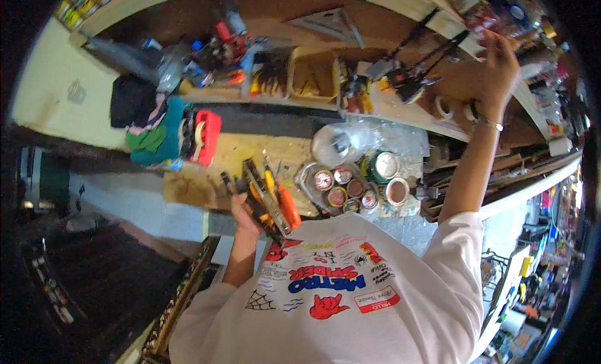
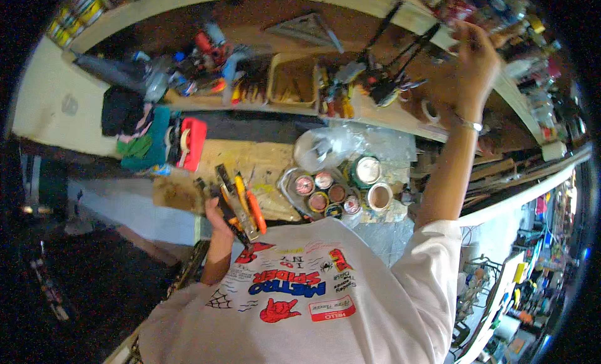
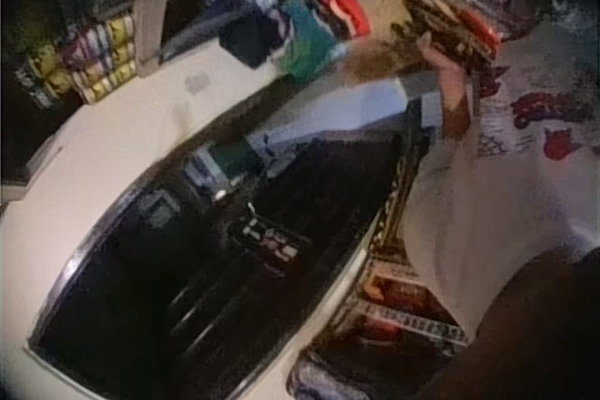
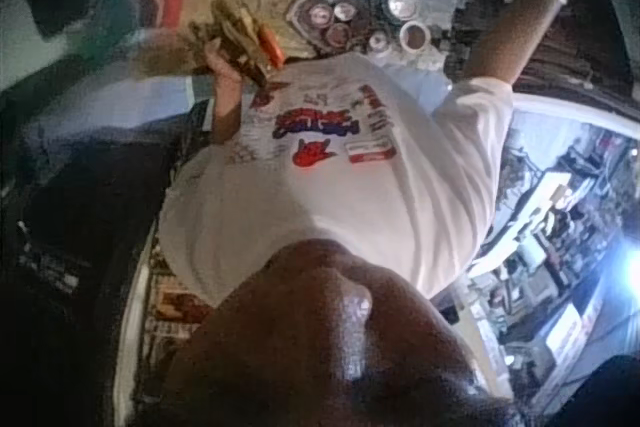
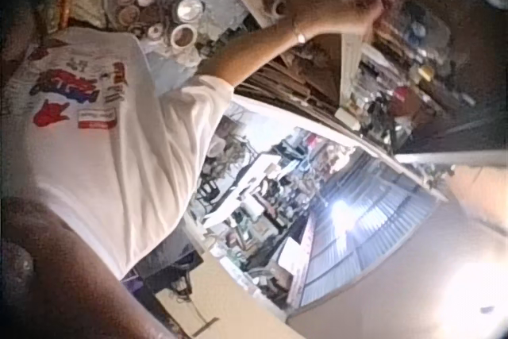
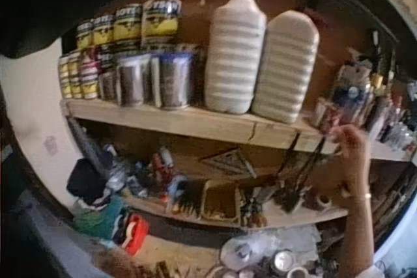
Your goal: The person gathers tools and materials from a cluttered workbench, including a utility knife, scissors, and a marker, then moves to a shelf to collect paint cans and brushes. They return to the table and begin assembling small wooden pieces with tape and other materials.
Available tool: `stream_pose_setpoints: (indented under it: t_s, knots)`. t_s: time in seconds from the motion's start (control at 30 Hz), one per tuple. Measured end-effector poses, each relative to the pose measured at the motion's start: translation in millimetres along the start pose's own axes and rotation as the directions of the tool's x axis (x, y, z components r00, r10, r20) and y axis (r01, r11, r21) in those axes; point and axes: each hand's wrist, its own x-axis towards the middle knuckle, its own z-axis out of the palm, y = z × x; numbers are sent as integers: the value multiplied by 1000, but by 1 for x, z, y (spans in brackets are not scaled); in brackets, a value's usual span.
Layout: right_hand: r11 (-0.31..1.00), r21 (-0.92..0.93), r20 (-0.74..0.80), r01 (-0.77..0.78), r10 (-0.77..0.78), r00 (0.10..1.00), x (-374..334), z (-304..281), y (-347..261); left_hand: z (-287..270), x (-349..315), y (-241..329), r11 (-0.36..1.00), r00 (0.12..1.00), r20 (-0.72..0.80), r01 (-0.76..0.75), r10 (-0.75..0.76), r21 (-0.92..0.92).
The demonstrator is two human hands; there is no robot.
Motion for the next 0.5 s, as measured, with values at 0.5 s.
stream_pose_setpoints:
  t_s: [0.5]
  knots:
    - [998,-4,-99,-56,55,994,52,46,-1,-10,0,8,984,948,285,167,-145,-55]
